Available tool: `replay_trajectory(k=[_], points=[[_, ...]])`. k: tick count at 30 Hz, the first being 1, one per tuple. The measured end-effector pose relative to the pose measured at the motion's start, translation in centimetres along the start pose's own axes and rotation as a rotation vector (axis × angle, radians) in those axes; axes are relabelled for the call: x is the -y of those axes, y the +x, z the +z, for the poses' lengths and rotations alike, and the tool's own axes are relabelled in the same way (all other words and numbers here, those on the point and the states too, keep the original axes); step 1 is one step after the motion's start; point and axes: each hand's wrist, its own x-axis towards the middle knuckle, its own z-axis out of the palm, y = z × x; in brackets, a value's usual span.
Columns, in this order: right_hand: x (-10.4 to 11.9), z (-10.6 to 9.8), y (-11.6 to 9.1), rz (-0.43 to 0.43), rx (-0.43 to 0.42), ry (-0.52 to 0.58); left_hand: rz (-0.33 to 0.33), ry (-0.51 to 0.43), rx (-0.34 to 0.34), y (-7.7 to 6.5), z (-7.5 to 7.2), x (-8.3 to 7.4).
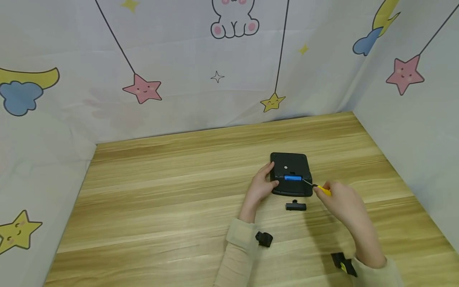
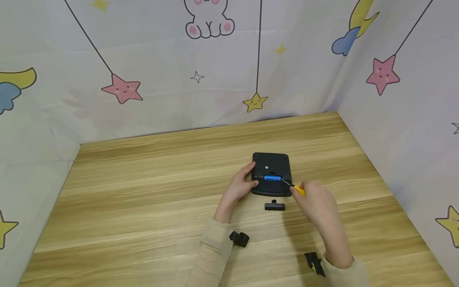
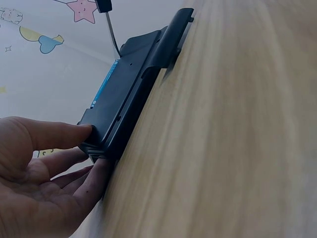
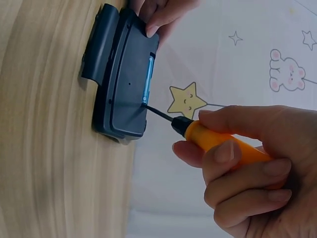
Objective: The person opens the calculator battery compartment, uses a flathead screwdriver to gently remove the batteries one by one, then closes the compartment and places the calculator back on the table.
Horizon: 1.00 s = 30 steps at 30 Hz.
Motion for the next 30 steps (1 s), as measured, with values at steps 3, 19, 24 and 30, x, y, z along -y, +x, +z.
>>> replay_trajectory(k=[3,19,24,30], points=[[0.3,-0.1,0.1,-0.02,-0.034,-0.016,0.005,-0.006,0.002,0.0,0.0,0.0],[2.3,-1.1,0.6,-0.033,-0.071,-0.175,0.009,0.007,-0.002,-0.1,-0.1,-0.2],[2.4,-1.1,0.8,-0.047,-0.084,-0.186,0.008,0.015,-0.001,0.1,0.0,-0.1],[1.8,-1.1,1.2,-0.068,-0.061,-0.171,0.006,0.024,-0.002,0.0,0.1,-0.2]])
